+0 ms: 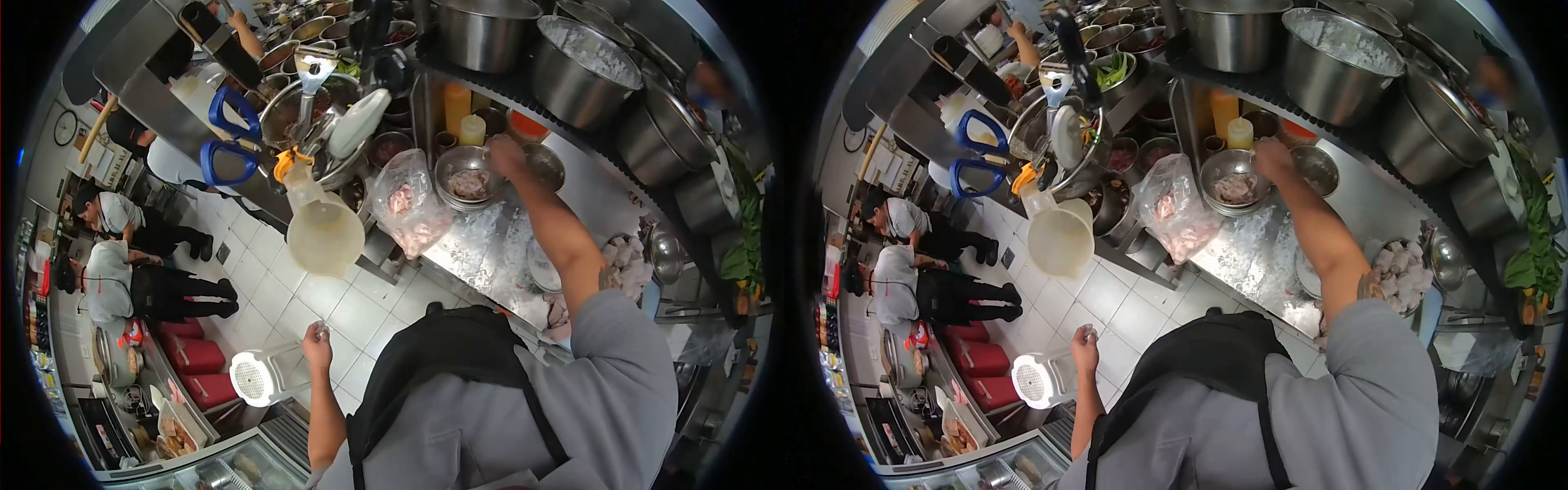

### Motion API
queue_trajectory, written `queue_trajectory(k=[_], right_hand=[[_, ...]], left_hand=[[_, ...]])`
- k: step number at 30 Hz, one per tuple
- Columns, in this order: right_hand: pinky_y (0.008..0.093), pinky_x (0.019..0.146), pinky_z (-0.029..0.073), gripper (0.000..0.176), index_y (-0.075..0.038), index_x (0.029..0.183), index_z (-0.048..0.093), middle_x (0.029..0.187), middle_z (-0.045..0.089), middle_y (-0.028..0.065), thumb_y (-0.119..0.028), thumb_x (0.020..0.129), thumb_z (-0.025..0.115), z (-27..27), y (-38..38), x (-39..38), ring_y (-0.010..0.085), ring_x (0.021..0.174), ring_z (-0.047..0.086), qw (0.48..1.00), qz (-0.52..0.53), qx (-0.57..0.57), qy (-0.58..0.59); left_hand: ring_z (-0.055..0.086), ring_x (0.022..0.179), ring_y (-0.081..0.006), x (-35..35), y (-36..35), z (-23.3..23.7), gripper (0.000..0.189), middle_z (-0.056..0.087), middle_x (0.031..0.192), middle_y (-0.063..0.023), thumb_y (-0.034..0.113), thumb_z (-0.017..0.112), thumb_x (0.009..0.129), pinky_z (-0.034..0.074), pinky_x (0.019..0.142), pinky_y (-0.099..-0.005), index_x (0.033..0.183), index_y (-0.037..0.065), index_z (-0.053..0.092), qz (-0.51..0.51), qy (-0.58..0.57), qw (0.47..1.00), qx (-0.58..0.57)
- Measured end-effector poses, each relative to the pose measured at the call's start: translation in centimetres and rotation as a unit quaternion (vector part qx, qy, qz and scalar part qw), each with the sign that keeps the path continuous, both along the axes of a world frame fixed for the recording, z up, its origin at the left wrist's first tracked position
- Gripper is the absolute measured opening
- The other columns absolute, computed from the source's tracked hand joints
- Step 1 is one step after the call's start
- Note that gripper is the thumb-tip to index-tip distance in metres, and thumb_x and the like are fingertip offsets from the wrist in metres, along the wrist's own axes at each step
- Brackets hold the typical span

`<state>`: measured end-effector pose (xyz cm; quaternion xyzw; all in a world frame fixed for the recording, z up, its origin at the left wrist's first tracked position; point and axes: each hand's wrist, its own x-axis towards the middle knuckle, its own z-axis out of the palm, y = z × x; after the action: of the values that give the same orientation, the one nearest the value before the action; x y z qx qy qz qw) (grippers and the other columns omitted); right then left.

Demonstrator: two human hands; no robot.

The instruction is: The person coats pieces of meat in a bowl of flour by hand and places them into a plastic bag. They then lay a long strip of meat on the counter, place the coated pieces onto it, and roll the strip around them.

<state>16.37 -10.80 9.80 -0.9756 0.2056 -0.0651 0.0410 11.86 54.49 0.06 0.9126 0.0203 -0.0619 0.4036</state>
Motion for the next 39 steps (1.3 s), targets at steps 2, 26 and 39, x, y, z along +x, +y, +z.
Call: queue_trajectory(k=[2,26,39], right_hand=[[0.0438,0.093,0.050,0.025,-0.003,0.104,0.068,0.109,0.064,0.0167,-0.018,0.084,0.061,-0.7,-0.6,0.4,0.0344,0.110,0.059,0.999,0.002,-0.010,-0.047],[0.0469,0.089,0.051,0.023,0.000,0.096,0.071,0.101,0.069,0.0233,-0.010,0.076,0.064,1.0,20.5,7.7,0.0397,0.100,0.065,0.930,0.317,0.168,0.073],[0.0426,0.092,0.053,0.049,-0.005,0.131,0.058,0.129,0.061,0.0211,-0.012,0.083,0.059,-5.4,20.2,6.6,0.0332,0.113,0.064,0.927,0.312,0.016,0.206]], left_hand=[[0.070,0.087,-0.0239,-0.1,1.1,-0.5,0.028,0.072,0.096,-0.0194,0.008,0.067,0.087,0.053,0.079,-0.0334,0.112,-0.003,0.066,0.000,0.014,1.000,0.000],[0.071,0.093,-0.0246,-0.8,-1.2,-4.8,0.029,0.072,0.101,-0.0184,0.006,0.062,0.089,0.054,0.084,-0.0328,0.115,-0.003,0.066,-0.015,0.034,0.996,-0.085],[0.070,0.091,-0.0228,-2.8,-0.7,-4.0,0.028,0.072,0.101,-0.0178,0.005,0.062,0.090,0.054,0.082,-0.0307,0.116,-0.005,0.065,0.032,0.056,0.993,-0.099]])
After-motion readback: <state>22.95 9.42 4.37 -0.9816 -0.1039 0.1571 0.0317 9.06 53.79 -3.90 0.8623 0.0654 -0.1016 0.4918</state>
